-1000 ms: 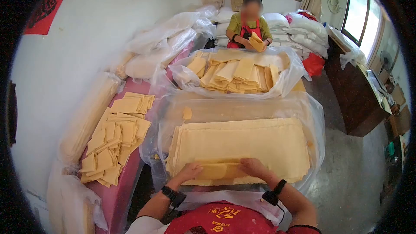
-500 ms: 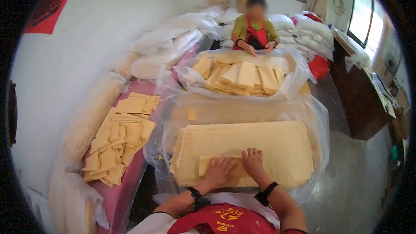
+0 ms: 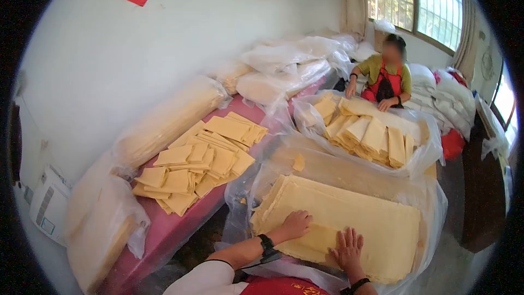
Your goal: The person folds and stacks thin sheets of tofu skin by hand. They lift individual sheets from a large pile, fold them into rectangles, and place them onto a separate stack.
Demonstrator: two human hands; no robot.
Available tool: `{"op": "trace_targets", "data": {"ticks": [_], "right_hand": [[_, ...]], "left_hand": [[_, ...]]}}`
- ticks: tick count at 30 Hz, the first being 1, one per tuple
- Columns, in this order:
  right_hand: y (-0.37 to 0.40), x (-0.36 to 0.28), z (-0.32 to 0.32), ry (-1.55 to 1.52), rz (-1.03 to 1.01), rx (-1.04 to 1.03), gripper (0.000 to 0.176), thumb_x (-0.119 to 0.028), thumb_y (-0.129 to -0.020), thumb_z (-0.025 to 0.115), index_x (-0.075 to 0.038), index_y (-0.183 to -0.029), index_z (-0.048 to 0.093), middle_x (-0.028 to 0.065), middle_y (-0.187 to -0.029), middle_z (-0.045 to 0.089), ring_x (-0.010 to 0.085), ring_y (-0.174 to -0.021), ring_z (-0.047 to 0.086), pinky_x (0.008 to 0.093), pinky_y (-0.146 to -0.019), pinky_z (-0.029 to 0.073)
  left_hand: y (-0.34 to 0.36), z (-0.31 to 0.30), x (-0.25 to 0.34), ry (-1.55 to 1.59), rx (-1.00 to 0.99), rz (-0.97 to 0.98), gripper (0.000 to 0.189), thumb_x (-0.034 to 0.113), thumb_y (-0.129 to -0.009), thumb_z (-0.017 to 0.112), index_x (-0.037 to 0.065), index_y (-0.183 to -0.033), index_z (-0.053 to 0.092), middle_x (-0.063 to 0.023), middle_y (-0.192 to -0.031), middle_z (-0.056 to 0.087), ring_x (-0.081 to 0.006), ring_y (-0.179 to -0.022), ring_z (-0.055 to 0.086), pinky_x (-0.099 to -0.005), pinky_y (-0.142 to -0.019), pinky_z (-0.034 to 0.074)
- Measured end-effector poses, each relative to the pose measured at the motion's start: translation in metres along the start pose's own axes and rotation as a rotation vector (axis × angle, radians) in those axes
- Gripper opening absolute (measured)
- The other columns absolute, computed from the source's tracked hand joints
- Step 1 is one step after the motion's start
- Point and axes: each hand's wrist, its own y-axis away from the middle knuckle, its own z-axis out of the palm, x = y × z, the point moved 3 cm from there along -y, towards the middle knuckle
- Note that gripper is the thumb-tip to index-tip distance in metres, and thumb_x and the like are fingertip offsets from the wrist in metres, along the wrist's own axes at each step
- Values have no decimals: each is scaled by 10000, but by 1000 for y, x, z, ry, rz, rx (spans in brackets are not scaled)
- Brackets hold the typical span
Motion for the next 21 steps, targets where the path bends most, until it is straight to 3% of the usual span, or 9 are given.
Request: {"op": "trace_targets", "data": {"ticks": [3,6,10,11,14,16,19,20,21], "right_hand": [[-1,-3,-7,8,-7,0,719,-564,-846,518,-84,-1372,424,224,-1457,315,383,-1389,235,586,-1101,129],[-1,1,-22,-19,66,-16,690,-463,-829,605,-70,-1365,421,220,-1450,316,396,-1375,252,581,-1082,176],[8,28,-26,-113,193,89,666,-279,-775,694,-57,-1344,427,220,-1446,311,416,-1351,279,564,-1058,237],[12,29,-26,-127,184,100,662,-236,-763,706,-54,-1336,431,220,-1447,309,418,-1347,283,556,-1056,250],[5,19,-32,-129,148,94,624,-249,-775,692,-52,-1315,448,220,-1447,307,396,-1354,283,542,-1057,267],[8,11,-24,-133,144,72,617,-251,-776,690,-53,-1310,453,215,-1446,309,390,-1354,287,535,-1061,268],[3,2,-11,-169,118,112,602,-255,-777,691,-66,-1302,465,204,-1430,335,388,-1343,305,522,-1066,266],[4,-1,-7,-174,129,79,612,-241,-747,700,-75,-1293,477,200,-1426,347,383,-1339,313,512,-1071,263],[8,-4,-4,-179,143,42,623,-226,-717,708,-84,-1283,490,195,-1421,360,379,-1336,322,503,-1076,259]], "left_hand": [[-18,-5,-15,250,-189,-108,362,268,-776,649,84,-1080,580,-141,-961,650,-324,-955,622,-445,-793,482],[-15,-17,-33,518,-20,-2,268,254,-819,633,56,-996,601,-164,-882,656,-337,-860,631,-432,-758,487],[11,-40,-110,1180,541,-175,241,262,-895,608,29,-952,624,-54,-833,646,-170,-770,594,-324,-718,471],[35,-107,-104,890,692,-394,209,226,-901,606,26,-958,628,-2,-837,629,-100,-778,557,-298,-703,462],[31,-124,-194,1138,1146,-406,189,173,-894,604,5,-980,619,-29,-876,620,-105,-778,540,-277,-706,452],[47,-173,-171,1186,1269,-481,109,171,-920,565,68,-951,583,23,-807,525,-83,-735,484,-244,-667,425],[44,-118,-201,1241,1079,-566,108,174,-916,579,79,-968,582,31,-803,517,-64,-746,479,-237,-660,418],[42,-80,-207,940,988,-505,155,171,-893,604,76,-1016,600,37,-790,505,-74,-734,490,-234,-652,418],[48,-63,-182,1049,795,-500,197,175,-882,615,65,-1045,605,31,-802,524,-83,-753,509,-244,-670,432]]}}
